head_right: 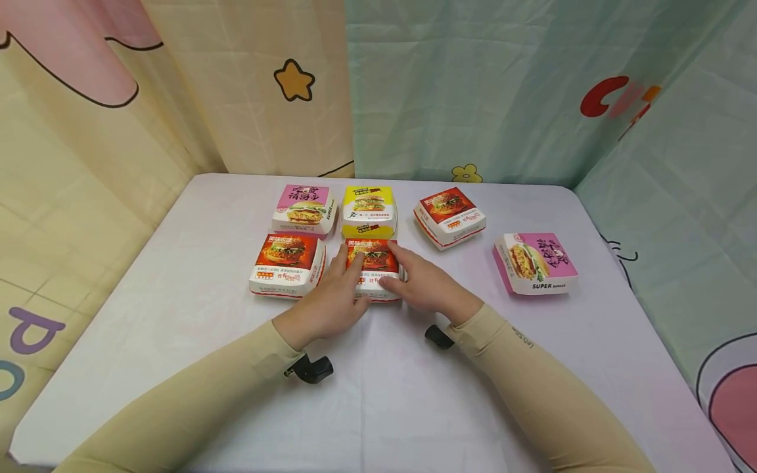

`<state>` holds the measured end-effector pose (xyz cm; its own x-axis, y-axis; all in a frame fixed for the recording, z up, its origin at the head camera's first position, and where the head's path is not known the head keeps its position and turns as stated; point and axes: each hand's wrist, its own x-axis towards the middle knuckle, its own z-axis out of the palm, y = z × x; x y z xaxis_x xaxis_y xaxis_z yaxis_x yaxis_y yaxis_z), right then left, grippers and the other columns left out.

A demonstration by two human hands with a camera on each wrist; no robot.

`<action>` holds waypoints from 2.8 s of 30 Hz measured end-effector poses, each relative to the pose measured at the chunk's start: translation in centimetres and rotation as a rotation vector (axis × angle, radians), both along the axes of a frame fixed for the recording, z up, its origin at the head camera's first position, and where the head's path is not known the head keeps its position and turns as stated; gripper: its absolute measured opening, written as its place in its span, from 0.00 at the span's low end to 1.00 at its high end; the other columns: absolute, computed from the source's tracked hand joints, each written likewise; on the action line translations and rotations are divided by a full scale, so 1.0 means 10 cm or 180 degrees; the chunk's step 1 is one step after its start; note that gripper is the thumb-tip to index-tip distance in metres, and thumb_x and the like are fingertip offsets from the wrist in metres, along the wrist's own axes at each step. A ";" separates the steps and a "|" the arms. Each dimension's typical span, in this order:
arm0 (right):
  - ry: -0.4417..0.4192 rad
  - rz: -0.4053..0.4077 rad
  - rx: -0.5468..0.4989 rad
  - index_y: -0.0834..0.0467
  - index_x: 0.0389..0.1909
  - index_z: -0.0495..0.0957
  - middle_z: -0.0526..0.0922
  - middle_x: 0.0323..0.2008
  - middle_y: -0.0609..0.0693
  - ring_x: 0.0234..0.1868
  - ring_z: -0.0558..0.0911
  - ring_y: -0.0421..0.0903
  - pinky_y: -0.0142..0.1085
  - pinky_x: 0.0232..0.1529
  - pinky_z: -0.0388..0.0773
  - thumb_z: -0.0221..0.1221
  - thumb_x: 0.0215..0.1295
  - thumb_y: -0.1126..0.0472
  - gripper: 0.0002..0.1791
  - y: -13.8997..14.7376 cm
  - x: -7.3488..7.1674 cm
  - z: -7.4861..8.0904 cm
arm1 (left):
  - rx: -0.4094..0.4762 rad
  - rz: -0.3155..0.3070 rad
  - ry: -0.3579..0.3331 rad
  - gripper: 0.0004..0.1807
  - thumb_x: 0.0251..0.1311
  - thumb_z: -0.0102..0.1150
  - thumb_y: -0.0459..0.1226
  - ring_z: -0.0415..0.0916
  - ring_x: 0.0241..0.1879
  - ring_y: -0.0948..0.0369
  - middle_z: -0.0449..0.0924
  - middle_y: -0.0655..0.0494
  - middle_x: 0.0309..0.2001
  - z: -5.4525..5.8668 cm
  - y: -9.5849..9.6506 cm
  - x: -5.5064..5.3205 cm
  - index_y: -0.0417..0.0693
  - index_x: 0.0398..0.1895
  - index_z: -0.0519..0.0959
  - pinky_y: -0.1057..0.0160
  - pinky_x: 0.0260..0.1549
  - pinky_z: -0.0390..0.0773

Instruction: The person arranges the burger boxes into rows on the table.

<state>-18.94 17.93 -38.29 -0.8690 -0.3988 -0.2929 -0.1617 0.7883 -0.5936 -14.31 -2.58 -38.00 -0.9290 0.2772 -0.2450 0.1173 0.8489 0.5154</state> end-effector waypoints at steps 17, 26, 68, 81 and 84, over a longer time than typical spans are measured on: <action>0.0086 0.0061 -0.0094 0.48 0.87 0.43 0.56 0.84 0.56 0.61 0.79 0.56 0.56 0.68 0.76 0.58 0.77 0.40 0.49 0.03 0.00 -0.04 | -0.0004 0.0013 -0.0035 0.47 0.75 0.56 0.49 0.31 0.86 0.41 0.22 0.45 0.87 0.01 0.01 0.00 0.51 0.87 0.44 0.37 0.80 0.52; 0.0118 0.0087 -0.0164 0.50 0.87 0.43 0.53 0.85 0.56 0.69 0.75 0.57 0.58 0.72 0.72 0.57 0.77 0.39 0.49 0.03 0.00 -0.06 | -0.0009 0.0014 -0.0044 0.46 0.75 0.56 0.49 0.32 0.86 0.41 0.22 0.45 0.87 0.01 0.01 0.00 0.51 0.87 0.43 0.38 0.81 0.51; 0.0099 0.0028 -0.0215 0.50 0.87 0.43 0.54 0.85 0.56 0.71 0.73 0.55 0.57 0.72 0.73 0.58 0.77 0.41 0.49 0.03 0.01 -0.06 | -0.0053 -0.0016 0.0011 0.50 0.72 0.59 0.51 0.33 0.86 0.41 0.20 0.45 0.86 0.00 0.03 0.02 0.49 0.87 0.43 0.39 0.80 0.55; 0.0100 -0.0015 -0.0258 0.48 0.87 0.44 0.55 0.84 0.55 0.70 0.73 0.56 0.58 0.72 0.73 0.61 0.76 0.44 0.49 0.03 0.02 -0.04 | 0.0017 0.0003 -0.0007 0.51 0.72 0.61 0.52 0.30 0.86 0.42 0.20 0.46 0.87 0.01 0.03 0.03 0.50 0.87 0.43 0.37 0.79 0.55; 0.0072 -0.0033 -0.0248 0.46 0.87 0.45 0.58 0.83 0.55 0.63 0.77 0.56 0.56 0.68 0.76 0.61 0.76 0.44 0.48 0.03 0.02 -0.02 | 0.0021 -0.0002 -0.0006 0.51 0.72 0.61 0.52 0.30 0.86 0.41 0.20 0.46 0.87 0.02 0.03 0.04 0.50 0.87 0.43 0.37 0.79 0.54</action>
